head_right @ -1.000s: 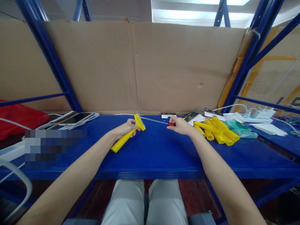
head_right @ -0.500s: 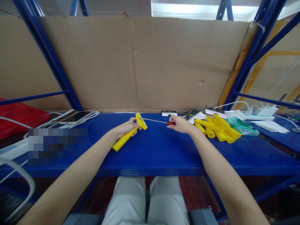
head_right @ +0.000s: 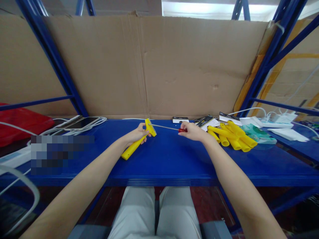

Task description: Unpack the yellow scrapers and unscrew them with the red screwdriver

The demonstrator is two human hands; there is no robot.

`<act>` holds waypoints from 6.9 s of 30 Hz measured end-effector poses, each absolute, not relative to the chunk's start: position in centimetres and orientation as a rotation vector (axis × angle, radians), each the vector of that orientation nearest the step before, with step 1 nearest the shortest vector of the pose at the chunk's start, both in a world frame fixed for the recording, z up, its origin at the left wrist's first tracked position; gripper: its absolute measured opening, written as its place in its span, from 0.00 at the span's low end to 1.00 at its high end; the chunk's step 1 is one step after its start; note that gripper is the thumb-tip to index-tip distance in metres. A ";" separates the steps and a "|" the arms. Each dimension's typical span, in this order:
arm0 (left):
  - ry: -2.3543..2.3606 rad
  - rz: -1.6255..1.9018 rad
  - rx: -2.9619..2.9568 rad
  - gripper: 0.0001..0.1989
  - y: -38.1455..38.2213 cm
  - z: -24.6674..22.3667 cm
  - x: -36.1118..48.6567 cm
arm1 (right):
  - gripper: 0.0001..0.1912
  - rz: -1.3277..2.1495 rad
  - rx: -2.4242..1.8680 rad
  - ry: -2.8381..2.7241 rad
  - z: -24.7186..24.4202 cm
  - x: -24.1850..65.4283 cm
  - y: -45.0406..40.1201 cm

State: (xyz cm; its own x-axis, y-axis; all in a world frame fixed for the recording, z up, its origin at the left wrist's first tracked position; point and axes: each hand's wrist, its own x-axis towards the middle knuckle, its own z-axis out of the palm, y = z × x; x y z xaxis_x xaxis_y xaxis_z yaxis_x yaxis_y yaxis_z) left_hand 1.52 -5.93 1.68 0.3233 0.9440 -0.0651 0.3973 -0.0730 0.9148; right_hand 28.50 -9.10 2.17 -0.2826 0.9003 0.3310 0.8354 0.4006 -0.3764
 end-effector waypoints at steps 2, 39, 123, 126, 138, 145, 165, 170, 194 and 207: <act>1.242 0.728 1.651 0.15 -6.1 1.8 1.6 | 0.10 0.181 -1.475 -2.171 2.2 28.5 -9.1; 1.460 0.693 2.098 0.23 -5.4 1.0 1.1 | 0.07 -0.014 -1.593 -2.375 2.6 27.1 -10.6; 1.613 0.577 2.237 0.24 -6.2 1.8 1.3 | 0.12 -0.131 -1.783 -2.259 0.9 26.1 -10.3; 1.603 0.580 2.241 0.24 -6.3 1.8 1.3 | 0.12 0.075 -1.732 -2.297 1.3 26.2 -10.7; 1.615 0.552 2.296 0.23 -6.2 1.7 1.3 | 0.10 -0.068 -1.797 -2.197 1.2 26.5 -10.3; 1.631 0.554 2.273 0.24 -6.4 1.9 1.4 | 0.13 0.025 -1.667 -2.327 1.5 26.7 -10.2; 1.621 0.556 2.273 0.24 -6.4 2.0 1.4 | 0.12 -0.229 -1.823 -2.171 0.8 26.1 -10.2; 1.617 0.533 2.276 0.24 -6.4 2.0 1.4 | 0.11 -0.153 -1.662 -2.308 1.0 26.9 -9.8; 1.620 0.528 2.289 0.24 -6.4 2.0 1.4 | 0.17 -0.205 -1.862 -2.226 1.1 26.6 -10.3; 1.643 0.535 2.290 0.24 -5.9 1.6 1.3 | 0.12 -0.242 -1.789 -2.181 1.1 26.9 -10.0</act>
State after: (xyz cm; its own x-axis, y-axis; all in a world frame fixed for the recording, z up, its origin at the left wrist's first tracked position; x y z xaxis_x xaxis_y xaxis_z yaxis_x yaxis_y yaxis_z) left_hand 1.27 -5.95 1.64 0.2875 0.9478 0.1379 0.8472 -0.3188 0.4249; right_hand 26.93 -10.01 1.13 -0.1728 0.9241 0.3409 0.9764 0.2062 -0.0642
